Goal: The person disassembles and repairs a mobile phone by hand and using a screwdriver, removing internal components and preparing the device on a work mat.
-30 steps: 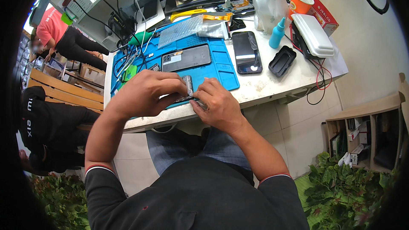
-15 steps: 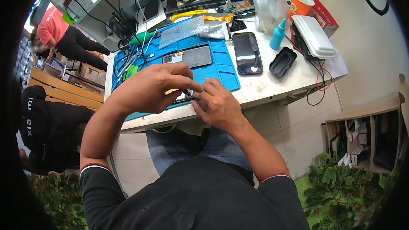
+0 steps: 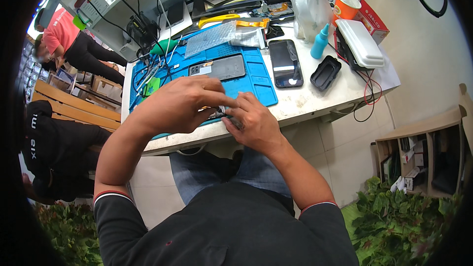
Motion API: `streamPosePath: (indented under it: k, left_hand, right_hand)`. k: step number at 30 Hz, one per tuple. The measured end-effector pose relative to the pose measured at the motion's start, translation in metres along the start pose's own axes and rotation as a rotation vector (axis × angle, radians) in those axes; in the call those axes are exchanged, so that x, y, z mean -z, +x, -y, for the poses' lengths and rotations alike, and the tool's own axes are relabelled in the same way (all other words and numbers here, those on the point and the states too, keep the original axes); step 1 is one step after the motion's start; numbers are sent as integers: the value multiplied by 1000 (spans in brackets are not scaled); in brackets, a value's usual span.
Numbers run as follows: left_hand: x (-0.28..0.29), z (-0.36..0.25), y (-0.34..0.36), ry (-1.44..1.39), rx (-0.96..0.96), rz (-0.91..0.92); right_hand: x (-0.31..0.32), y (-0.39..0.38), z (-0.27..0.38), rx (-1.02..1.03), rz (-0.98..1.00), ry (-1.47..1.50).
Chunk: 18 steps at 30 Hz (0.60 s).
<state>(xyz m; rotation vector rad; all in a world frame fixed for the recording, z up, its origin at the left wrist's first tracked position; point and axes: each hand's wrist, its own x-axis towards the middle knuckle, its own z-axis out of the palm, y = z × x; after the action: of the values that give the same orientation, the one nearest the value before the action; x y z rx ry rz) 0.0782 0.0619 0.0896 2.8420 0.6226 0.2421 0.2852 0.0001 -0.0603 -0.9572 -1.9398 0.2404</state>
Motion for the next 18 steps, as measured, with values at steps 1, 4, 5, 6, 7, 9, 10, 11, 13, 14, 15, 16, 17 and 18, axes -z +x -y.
streamPosePath:
  k: [1,4,5,6,7,9,10,11,13,14,15,16,17,18]
  left_hand:
    - [1,-3,3,10,98,31]
    - [5,-4,9,-22,239,118]
    - [4,-1,6,-24,144,71]
    - [0,3,4,-25,49,24]
    - [-3,5,2,-27,-47,-24]
    - [-4,-2,8,29,173,-13]
    - [-5,-6,9,57,282,-7]
    - [-5,-4,9,19,245,-3]
    - [-4,-1,6,-58,165,9]
    - [4,-6,7,-89,138,34]
    - [-5,0,6,-118,37,-36]
    - [-7,0,3,-220,141,-49]
    - [-8,0,-2,-314,248,-65]
    - [-16,4,-8,-442,270,-191]
  right_hand:
    - [0,-1,-2,-10,13,6]
    - [-1,-1,-3,4,-8,-1]
    - [-2,-1,-2,16,-26,-4]
    - [-2,-1,-1,3,-19,10]
    - [-1,-1,0,-10,-13,24]
    - [-1,-2,0,-25,4,27]
    - [-1,-3,-1,-26,11,18]
    - [-1,-2,-4,-22,10,8]
    - [0,-3,-4,-20,15,36]
    - [0,-2,-4,-13,12,47]
    - [1,-2,-3,-17,13,31]
    - [1,-3,-2,-21,13,13]
    - [1,-2,-1,-17,10,-1]
    - [2,-1,0,-16,12,7]
